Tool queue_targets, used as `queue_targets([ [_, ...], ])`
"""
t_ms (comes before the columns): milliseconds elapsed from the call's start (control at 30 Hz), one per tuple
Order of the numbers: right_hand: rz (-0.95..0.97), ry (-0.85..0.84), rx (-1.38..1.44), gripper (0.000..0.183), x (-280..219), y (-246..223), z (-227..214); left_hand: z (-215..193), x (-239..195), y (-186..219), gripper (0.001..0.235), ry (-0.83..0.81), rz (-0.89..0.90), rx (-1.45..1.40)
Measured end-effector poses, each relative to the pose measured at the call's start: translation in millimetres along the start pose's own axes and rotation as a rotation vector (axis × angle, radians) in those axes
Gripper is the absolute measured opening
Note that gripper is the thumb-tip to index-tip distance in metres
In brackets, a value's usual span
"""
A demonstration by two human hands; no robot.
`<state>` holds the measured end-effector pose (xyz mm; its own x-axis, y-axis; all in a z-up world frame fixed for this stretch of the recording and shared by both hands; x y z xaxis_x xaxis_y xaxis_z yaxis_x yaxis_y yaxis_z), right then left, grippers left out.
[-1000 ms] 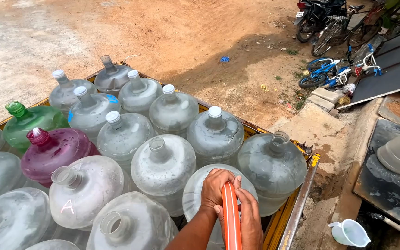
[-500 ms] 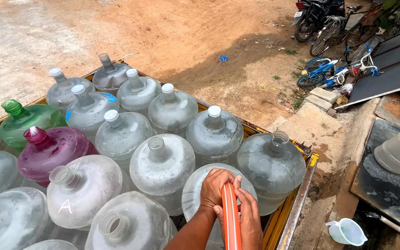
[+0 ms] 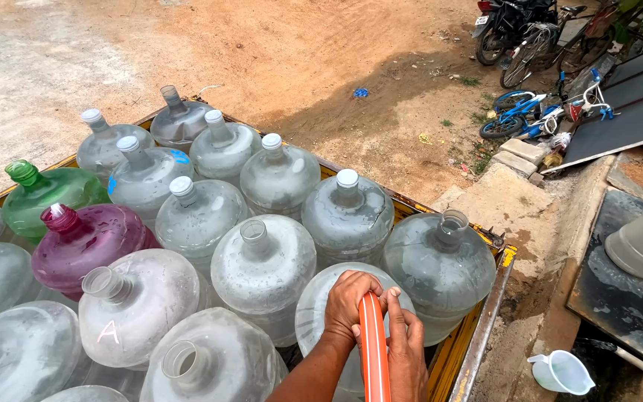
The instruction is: The person fills large empty water jugs arranged on a truck bed using an orange hose, holding the hose in one jug opening while it fills, then moving the hose to the next jug. They occasionally reposition the hose and steady the jugs as water flows into them.
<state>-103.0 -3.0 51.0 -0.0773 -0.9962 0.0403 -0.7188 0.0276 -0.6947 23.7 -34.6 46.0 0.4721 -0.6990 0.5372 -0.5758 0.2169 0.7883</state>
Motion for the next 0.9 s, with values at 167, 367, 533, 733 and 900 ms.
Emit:
queue_targets([
  [167, -0.064, -0.035, -0.14, 0.095, 2.0, 5.0, 8.9, 4.3, -3.1, -8.6, 0.023, -0.012, -0.032, -0.015],
  [367, -0.011, -0.021, -0.038, 0.094, 4.5, 14.0, 13.7, -0.5, -0.6, -0.2, 0.03, -0.009, -0.033, 0.011],
  [533, 0.015, -0.012, 0.051, 0.089, 1.2, 8.8, 7.0, 4.4, 0.7, -1.0, 0.043, 0.004, -0.044, 0.016],
  [733, 0.005, -0.022, 0.051, 0.094, -1.9, 3.3, 3.8, 1.6, 0.5, 2.0, 0.042, 0.011, -0.035, -0.012],
  [900, -0.068, 0.009, 0.071, 0.097, 4.3, 5.1, 1.3, -1.6, 0.1, 3.2, 0.03, 0.019, 0.023, -0.032],
])
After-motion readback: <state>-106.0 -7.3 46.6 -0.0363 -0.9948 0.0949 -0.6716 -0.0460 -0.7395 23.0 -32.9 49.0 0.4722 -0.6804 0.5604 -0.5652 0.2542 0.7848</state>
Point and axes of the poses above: each hand's wrist, its own x-axis towards the middle knuckle, its own z-axis out of the palm, y = z × x, the point moved 4 cm from there along x, towards the middle knuckle, and after that the axes turned 11 degrees about y, right-handed, at the moved point
